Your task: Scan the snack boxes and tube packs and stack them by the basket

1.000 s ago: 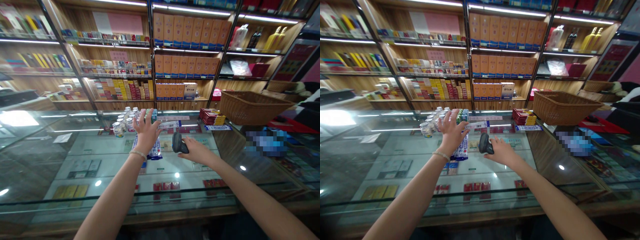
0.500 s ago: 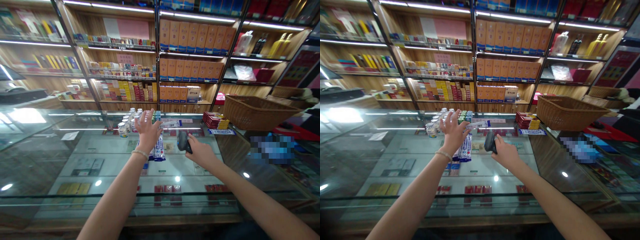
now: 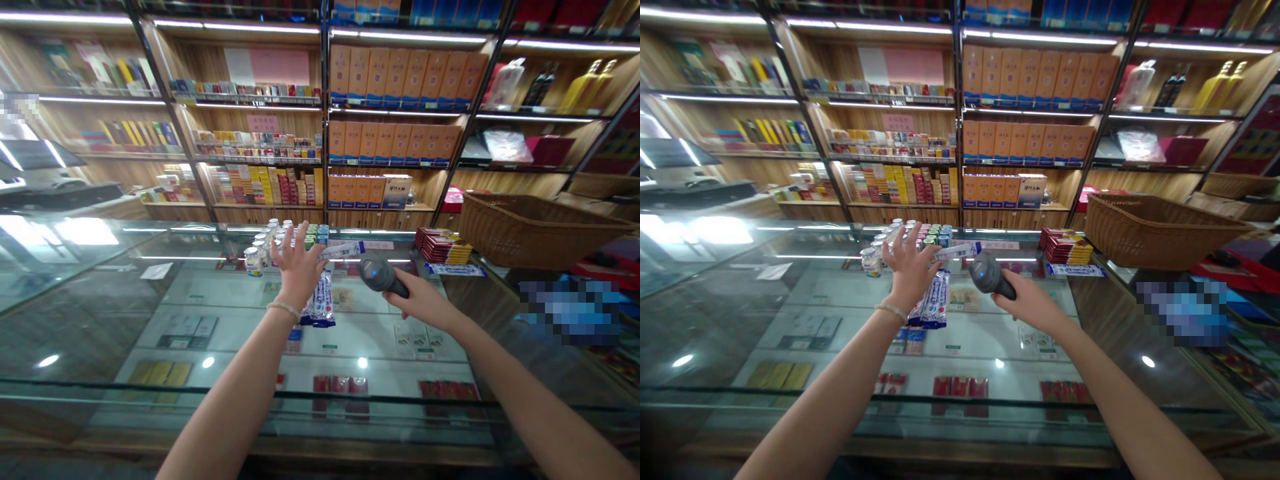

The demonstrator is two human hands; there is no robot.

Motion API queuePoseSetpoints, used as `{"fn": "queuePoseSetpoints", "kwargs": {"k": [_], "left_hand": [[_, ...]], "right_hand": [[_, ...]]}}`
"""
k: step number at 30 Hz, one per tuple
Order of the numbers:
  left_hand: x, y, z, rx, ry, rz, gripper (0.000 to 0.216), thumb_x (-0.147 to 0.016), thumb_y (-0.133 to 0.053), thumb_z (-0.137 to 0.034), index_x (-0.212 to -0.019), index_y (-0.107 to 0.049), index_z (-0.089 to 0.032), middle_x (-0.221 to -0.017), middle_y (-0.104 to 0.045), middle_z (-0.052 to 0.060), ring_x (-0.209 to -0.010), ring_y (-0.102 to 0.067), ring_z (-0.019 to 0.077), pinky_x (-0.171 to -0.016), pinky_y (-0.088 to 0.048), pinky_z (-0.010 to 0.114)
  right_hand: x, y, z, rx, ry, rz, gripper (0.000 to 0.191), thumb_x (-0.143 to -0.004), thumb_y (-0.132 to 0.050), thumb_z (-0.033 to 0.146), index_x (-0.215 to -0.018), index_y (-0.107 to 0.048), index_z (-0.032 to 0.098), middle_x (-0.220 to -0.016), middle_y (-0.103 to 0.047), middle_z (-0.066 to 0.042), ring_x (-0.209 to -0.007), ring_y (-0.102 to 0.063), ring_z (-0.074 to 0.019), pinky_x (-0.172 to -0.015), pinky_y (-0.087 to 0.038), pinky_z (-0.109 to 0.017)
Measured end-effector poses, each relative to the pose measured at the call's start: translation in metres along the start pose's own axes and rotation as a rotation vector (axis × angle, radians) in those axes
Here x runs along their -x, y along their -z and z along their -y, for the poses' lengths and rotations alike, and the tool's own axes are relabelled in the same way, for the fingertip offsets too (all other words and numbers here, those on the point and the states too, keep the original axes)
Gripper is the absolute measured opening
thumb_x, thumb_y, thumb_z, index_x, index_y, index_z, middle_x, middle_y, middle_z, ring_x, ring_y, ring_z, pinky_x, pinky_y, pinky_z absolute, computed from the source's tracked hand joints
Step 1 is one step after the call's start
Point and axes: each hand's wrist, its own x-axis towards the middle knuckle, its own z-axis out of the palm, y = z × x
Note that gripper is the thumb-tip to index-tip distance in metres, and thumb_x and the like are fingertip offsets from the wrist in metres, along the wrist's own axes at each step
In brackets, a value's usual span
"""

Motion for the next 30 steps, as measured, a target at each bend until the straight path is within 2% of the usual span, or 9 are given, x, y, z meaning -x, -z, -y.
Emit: {"fn": "queuePoseSetpoints", "kwargs": {"k": [3, 7, 11, 18, 23, 28, 30], "left_hand": [[0.001, -0.001, 0.001, -0.011, -0.010, -0.007, 0.019, -0.089, -0.077, -0.030, -0.108, -0.074, -0.031, -0.174, -0.035, 0.005, -0.162, -0.022, 0.0404, -0.127, -0.006, 0.076], [0.001, -0.004, 0.002, -0.010, -0.012, -0.031, 0.020, -0.088, -0.078, -0.031, -0.108, -0.075, -0.033, -0.174, -0.035, 0.003, -0.163, -0.021, 0.0397, -0.128, -0.005, 0.074], [0.001, -0.004, 0.001, -0.019, -0.014, -0.030, 0.019, -0.088, -0.079, -0.029, -0.106, -0.075, -0.033, -0.173, -0.036, 0.003, -0.163, -0.021, 0.0400, -0.127, -0.005, 0.075], [0.000, -0.002, -0.001, -0.026, 0.000, 0.000, 0.022, -0.084, -0.082, -0.028, -0.105, -0.075, -0.032, -0.173, -0.037, 0.005, -0.162, -0.023, 0.0422, -0.126, -0.006, 0.077], [0.000, -0.003, 0.001, -0.014, -0.004, 0.010, 0.023, -0.084, -0.082, -0.030, -0.105, -0.075, -0.031, -0.174, -0.035, 0.005, -0.162, -0.023, 0.0416, -0.127, -0.005, 0.076], [0.001, -0.003, 0.001, -0.005, -0.001, 0.005, 0.023, -0.084, -0.082, -0.030, -0.106, -0.075, -0.032, -0.174, -0.036, 0.004, -0.162, -0.023, 0.0408, -0.127, -0.003, 0.075], [0.000, -0.003, 0.001, -0.007, -0.002, 0.002, 0.022, -0.084, -0.081, -0.030, -0.106, -0.075, -0.032, -0.174, -0.035, 0.003, -0.162, -0.022, 0.0408, -0.128, -0.003, 0.075]], "right_hand": [[0.008, -0.004, 0.002, -0.104, -0.042, -0.007, 0.035, -0.091, -0.057, 0.037, -0.121, -0.063, 0.021, -0.086, -0.072, 0.000, -0.043, -0.060, -0.0120, -0.046, -0.050, -0.026], [0.014, -0.007, 0.008, -0.171, -0.067, -0.060, 0.044, -0.085, -0.067, 0.043, -0.124, -0.063, 0.023, -0.094, -0.075, -0.003, -0.044, -0.056, -0.0114, -0.043, -0.047, -0.027], [0.016, -0.009, 0.014, -0.149, -0.064, -0.096, 0.047, -0.082, -0.073, 0.042, -0.124, -0.064, 0.022, -0.102, -0.078, -0.008, -0.051, -0.060, -0.0136, -0.046, -0.047, -0.027], [0.018, -0.011, 0.018, -0.104, -0.085, -0.074, 0.048, -0.082, -0.072, 0.042, -0.125, -0.063, 0.023, -0.098, -0.078, -0.007, -0.063, -0.070, -0.0208, -0.053, -0.049, -0.029], [0.017, -0.013, 0.014, -0.056, -0.057, -0.105, 0.042, -0.083, -0.072, 0.045, -0.120, -0.064, 0.025, -0.097, -0.079, -0.007, -0.082, -0.076, -0.0275, -0.063, -0.053, -0.032], [0.016, -0.013, 0.013, -0.057, -0.082, -0.079, 0.047, -0.085, -0.072, 0.045, -0.126, -0.064, 0.025, -0.097, -0.079, -0.007, -0.067, -0.072, -0.0233, -0.056, -0.049, -0.030], [0.016, -0.013, 0.014, -0.051, -0.080, -0.087, 0.046, -0.084, -0.073, 0.044, -0.126, -0.065, 0.025, -0.097, -0.080, -0.007, -0.070, -0.073, -0.0241, -0.057, -0.050, -0.030]]}}
